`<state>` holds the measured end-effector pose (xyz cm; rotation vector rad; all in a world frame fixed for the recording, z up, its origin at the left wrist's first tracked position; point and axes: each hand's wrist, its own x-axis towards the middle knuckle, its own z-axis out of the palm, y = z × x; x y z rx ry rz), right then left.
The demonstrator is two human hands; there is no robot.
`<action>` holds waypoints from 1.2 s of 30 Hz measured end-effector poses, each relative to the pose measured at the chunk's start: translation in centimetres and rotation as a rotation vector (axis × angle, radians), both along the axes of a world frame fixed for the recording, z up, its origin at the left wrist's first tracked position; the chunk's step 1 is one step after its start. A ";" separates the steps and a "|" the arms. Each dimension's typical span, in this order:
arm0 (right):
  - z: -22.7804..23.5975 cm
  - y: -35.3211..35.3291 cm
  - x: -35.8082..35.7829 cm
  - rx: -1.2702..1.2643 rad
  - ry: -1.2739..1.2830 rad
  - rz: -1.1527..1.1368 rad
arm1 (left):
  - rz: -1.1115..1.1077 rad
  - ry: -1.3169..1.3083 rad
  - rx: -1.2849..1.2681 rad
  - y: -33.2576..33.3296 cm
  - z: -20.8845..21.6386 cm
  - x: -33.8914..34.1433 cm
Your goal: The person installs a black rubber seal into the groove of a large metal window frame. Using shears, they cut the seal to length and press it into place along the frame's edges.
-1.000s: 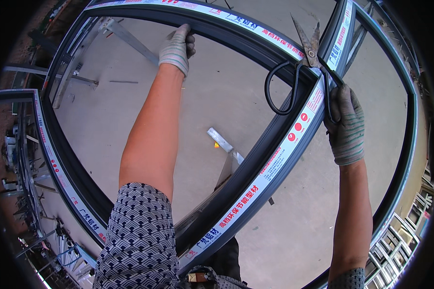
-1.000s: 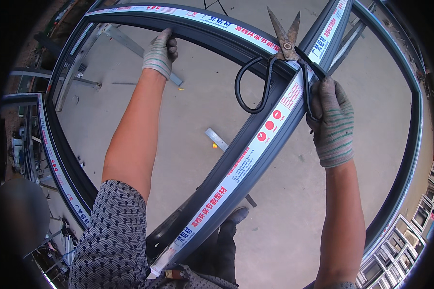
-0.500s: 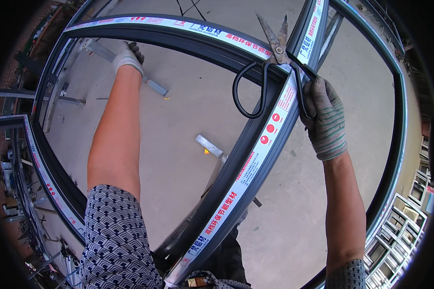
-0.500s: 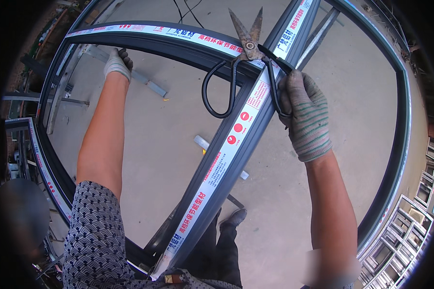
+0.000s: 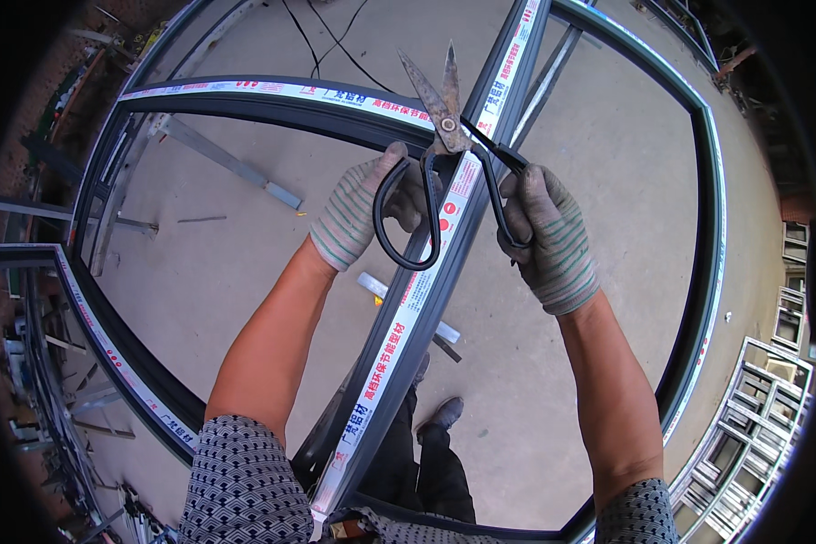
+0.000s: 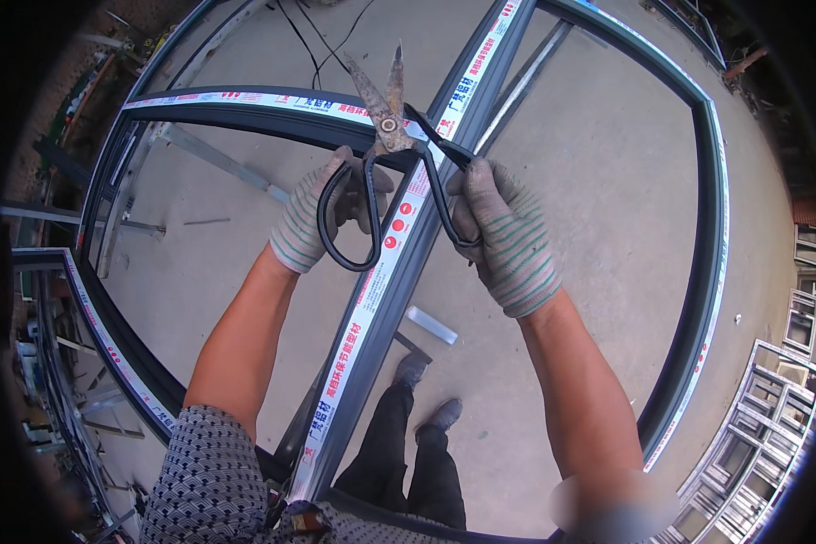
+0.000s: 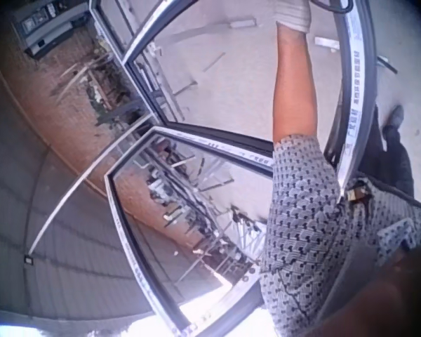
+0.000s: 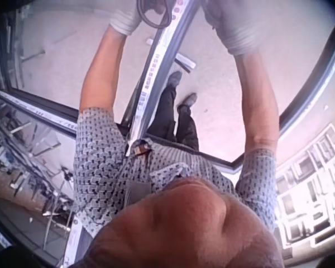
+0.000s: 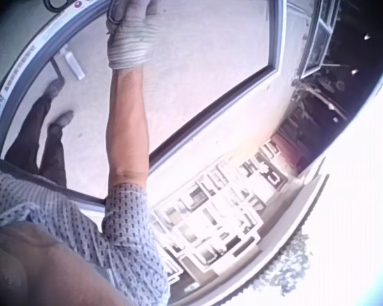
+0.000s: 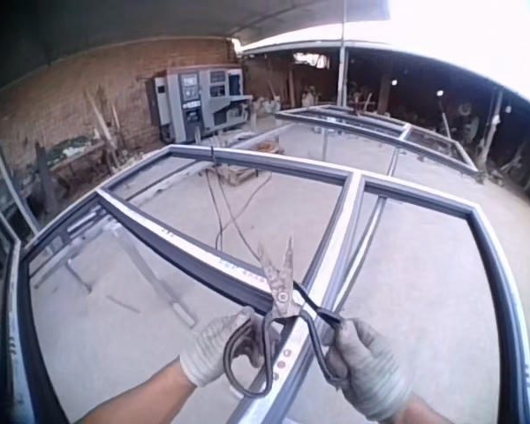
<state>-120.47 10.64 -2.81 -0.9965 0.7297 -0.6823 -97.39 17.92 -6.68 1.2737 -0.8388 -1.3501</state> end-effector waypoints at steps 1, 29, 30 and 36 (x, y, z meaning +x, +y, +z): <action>0.5 0.5 -0.4 0.011 -0.008 0.018 | -0.051 0.034 -0.042 0.0 0.6 -0.7; 2.7 17.2 -13.4 0.079 0.174 -0.036 | 0.290 0.439 0.045 13.2 6.0 -20.7; 2.7 17.9 -13.4 0.110 0.139 -0.020 | 0.322 0.480 0.029 14.2 5.8 -20.8; 1.2 22.0 -13.4 0.323 -0.047 0.028 | 0.382 0.602 0.136 18.1 6.1 -22.1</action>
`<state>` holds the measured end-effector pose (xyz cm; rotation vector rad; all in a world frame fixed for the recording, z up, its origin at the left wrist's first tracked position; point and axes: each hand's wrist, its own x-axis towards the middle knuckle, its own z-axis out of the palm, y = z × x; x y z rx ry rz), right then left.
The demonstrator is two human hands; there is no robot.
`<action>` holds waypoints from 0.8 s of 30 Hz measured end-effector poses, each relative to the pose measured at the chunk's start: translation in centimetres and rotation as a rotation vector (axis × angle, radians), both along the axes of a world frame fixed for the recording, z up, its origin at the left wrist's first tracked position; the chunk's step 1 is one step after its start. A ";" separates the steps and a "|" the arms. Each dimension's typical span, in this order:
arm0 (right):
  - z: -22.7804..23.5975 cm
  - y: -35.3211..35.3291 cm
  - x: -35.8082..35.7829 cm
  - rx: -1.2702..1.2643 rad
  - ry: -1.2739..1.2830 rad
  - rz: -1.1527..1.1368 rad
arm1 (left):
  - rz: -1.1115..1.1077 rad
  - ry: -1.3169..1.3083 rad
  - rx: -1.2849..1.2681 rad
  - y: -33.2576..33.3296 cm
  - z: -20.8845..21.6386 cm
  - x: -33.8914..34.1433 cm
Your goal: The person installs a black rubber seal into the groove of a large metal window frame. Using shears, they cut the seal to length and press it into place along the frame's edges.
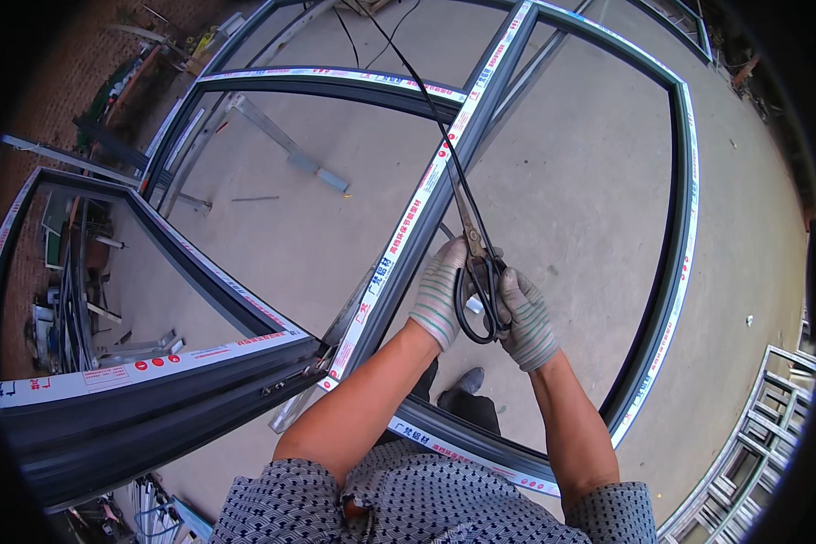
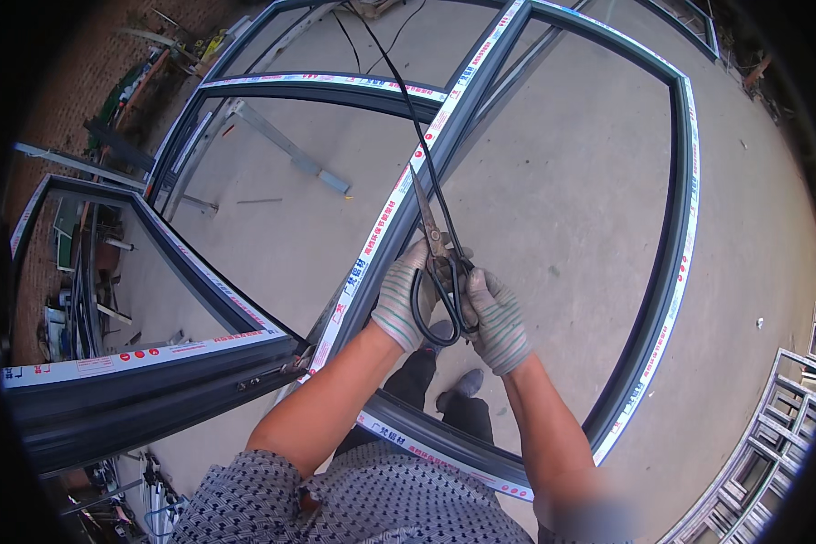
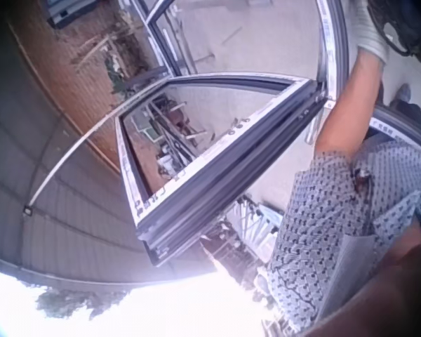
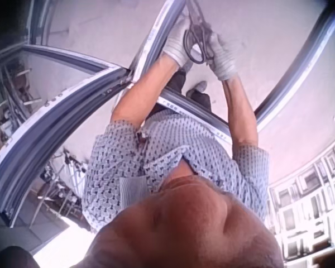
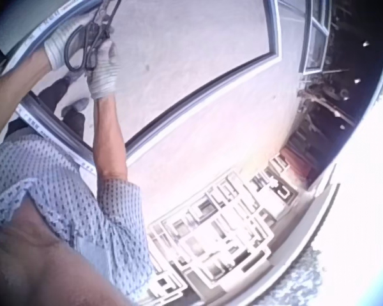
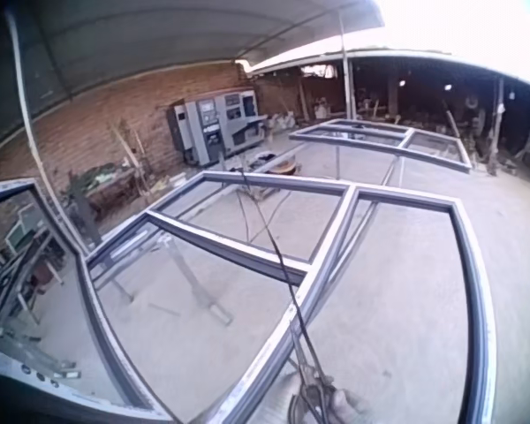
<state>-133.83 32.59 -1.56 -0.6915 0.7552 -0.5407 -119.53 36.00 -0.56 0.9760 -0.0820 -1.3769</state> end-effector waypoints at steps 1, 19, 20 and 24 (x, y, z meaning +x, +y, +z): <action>-0.3 0.6 0.0 0.013 0.001 0.006 | -0.007 0.053 0.021 0.5 -0.6 -0.1; -2.4 10.0 -1.0 -0.670 0.486 0.094 | 0.168 0.103 -0.011 8.3 1.0 -2.8; -1.7 10.8 -1.0 -0.852 0.527 0.061 | 0.197 0.110 -0.040 8.6 0.8 -3.1; 1.1 13.0 -1.5 -1.177 0.614 -0.042 | 0.242 0.013 -0.038 9.8 0.4 -3.6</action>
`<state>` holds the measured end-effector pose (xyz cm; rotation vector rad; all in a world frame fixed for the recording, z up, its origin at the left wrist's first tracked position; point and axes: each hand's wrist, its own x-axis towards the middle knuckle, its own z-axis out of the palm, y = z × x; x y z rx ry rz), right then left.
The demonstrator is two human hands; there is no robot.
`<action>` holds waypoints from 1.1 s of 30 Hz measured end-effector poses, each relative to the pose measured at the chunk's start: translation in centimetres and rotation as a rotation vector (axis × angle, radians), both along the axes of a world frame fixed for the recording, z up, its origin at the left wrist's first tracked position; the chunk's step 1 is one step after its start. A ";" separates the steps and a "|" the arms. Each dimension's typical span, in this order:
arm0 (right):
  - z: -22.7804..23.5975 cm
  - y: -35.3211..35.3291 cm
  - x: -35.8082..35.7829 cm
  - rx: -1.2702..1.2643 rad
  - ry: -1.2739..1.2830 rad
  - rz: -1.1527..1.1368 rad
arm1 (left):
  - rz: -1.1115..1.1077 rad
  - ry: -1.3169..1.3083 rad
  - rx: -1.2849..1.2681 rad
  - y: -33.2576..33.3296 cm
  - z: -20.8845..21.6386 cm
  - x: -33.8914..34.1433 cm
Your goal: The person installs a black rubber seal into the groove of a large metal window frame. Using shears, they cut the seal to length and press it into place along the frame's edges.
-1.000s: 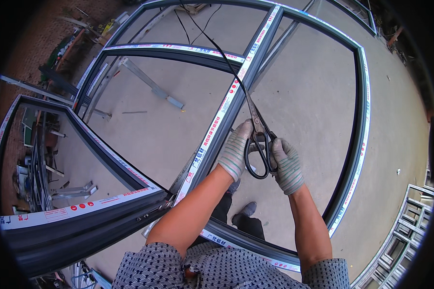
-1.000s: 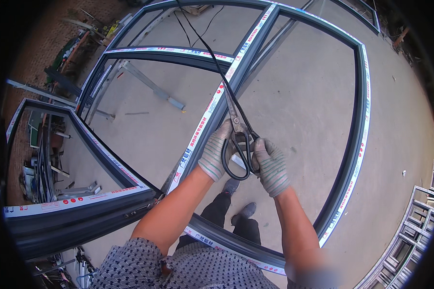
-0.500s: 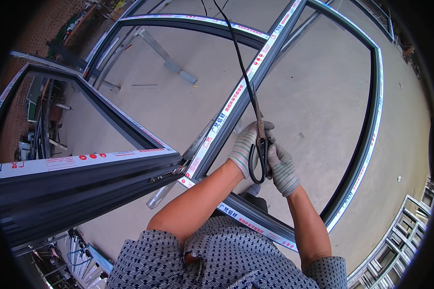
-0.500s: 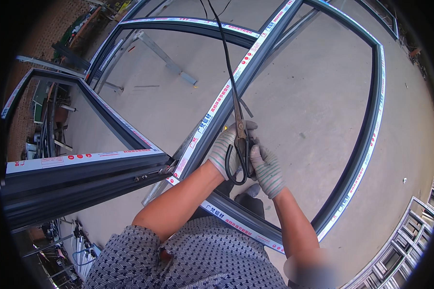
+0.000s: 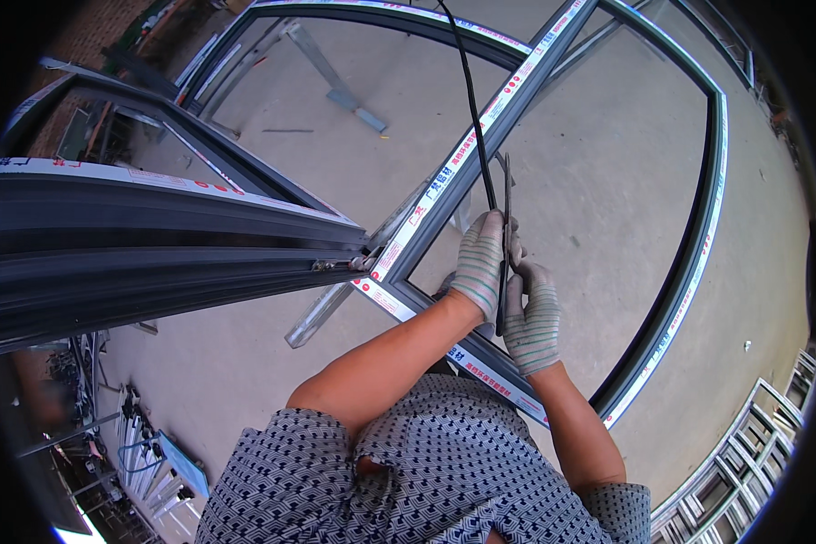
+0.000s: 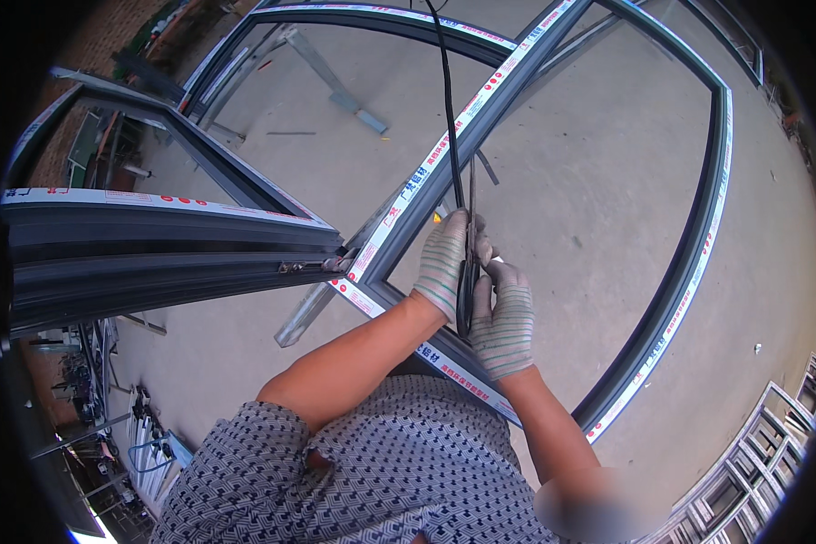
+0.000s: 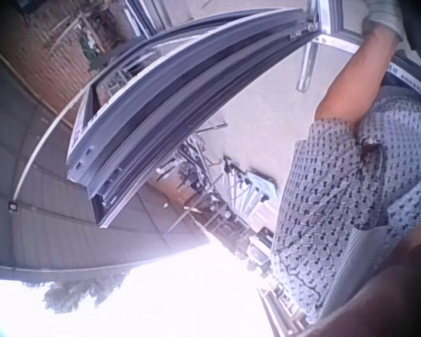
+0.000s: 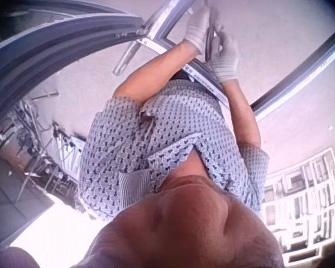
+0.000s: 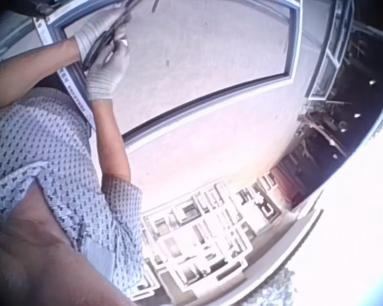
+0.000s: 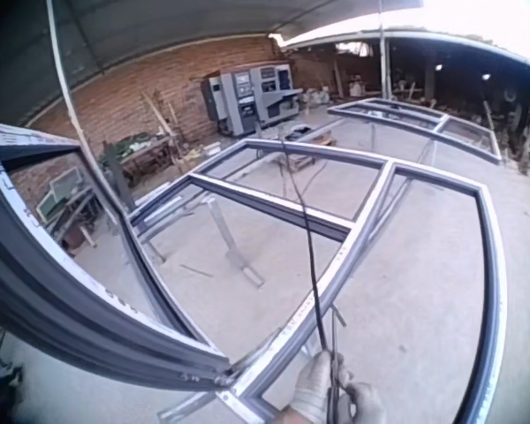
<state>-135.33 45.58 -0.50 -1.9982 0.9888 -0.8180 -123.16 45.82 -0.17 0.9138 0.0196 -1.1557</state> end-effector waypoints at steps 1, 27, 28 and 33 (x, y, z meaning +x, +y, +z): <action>0.2 0.3 -0.5 0.002 -0.005 0.048 | 0.013 0.013 0.081 0.2 -0.2 0.0; 1.8 2.8 -5.7 0.845 -0.204 -0.004 | -0.356 -0.284 0.128 6.3 3.0 -1.6; 2.1 3.0 -5.6 0.796 -0.204 -0.005 | -0.370 -0.307 0.117 6.2 3.3 -1.9; 4.1 3.6 -4.5 0.693 -0.194 -0.046 | -0.449 -0.433 0.105 5.5 4.4 -0.9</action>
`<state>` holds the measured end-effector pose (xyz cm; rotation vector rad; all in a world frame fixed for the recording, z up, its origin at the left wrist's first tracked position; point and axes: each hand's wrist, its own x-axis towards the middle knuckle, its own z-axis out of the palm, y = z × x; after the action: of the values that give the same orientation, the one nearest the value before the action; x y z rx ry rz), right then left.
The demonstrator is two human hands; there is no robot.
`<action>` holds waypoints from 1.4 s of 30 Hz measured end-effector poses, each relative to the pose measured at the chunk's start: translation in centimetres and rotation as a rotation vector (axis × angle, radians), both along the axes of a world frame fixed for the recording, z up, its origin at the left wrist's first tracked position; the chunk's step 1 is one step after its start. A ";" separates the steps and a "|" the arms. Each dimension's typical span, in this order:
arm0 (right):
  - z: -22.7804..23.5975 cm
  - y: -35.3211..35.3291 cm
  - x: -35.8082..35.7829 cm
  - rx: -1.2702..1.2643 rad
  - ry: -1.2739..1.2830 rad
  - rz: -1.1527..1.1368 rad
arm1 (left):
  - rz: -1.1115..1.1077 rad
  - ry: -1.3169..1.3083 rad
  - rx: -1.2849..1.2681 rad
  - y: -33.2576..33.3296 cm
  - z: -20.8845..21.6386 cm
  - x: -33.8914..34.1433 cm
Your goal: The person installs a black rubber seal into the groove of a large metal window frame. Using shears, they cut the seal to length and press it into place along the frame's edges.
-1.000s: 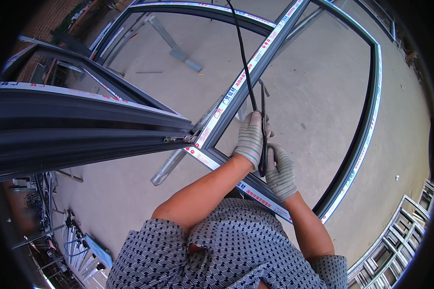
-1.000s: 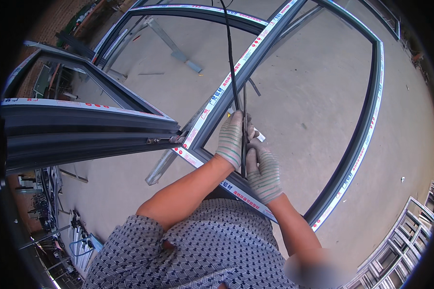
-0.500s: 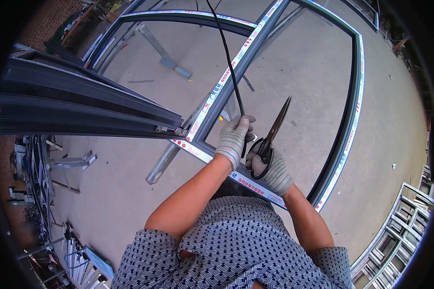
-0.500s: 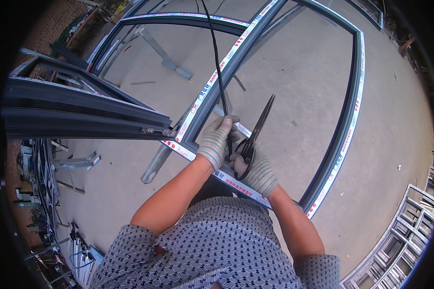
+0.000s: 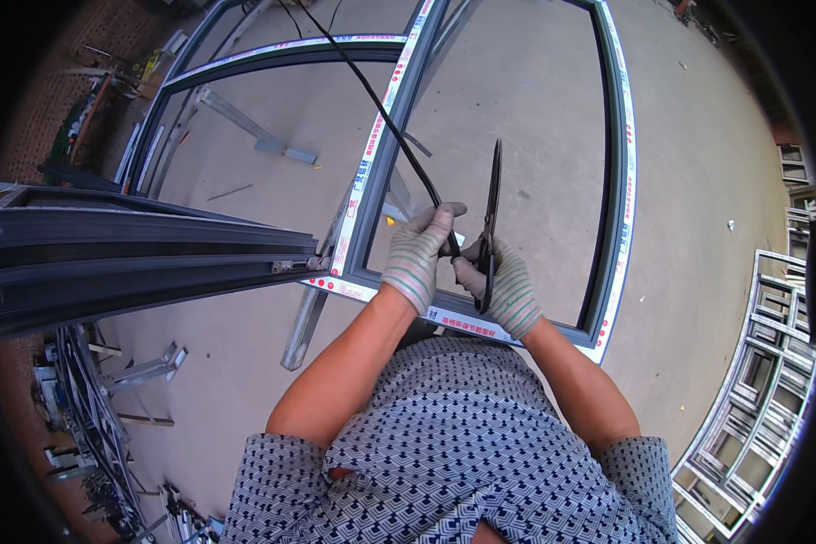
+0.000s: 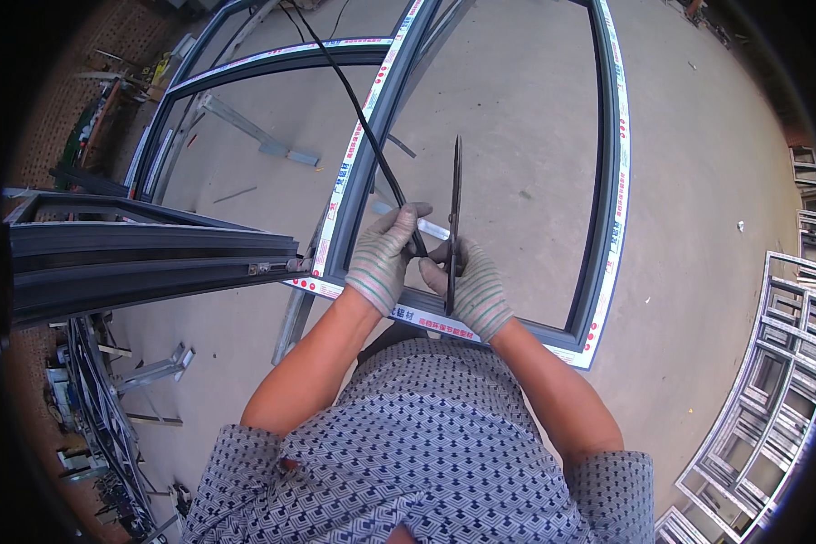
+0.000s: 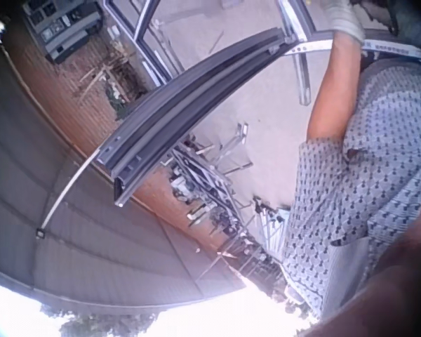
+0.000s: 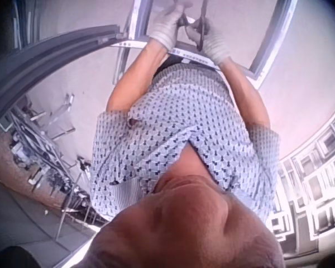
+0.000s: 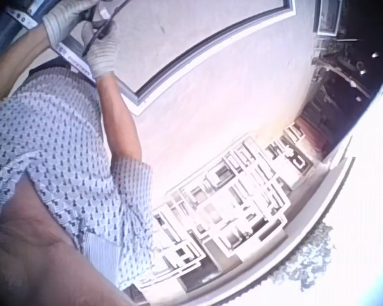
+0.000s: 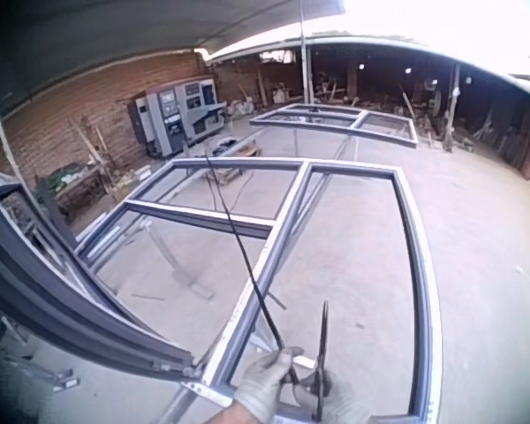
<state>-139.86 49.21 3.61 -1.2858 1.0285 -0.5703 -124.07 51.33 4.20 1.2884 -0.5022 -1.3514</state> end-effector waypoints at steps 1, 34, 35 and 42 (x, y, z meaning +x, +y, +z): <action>0.4 0.1 0.3 0.010 0.011 -0.004 | -0.030 -0.023 0.010 -0.1 0.1 0.5; 4.3 1.6 5.2 0.250 -0.217 0.110 | -0.016 -0.214 -0.043 2.2 1.8 8.7; 4.3 1.3 5.4 0.241 -0.209 0.108 | -0.013 -0.181 -0.026 2.1 1.8 8.8; 7.8 0.6 6.1 0.247 0.006 0.127 | 0.033 -0.707 -0.141 4.2 -0.7 9.4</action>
<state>-133.77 49.86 11.38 -1.1247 0.9817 -0.3312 -114.66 55.54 3.46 1.6326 -1.0320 -0.7834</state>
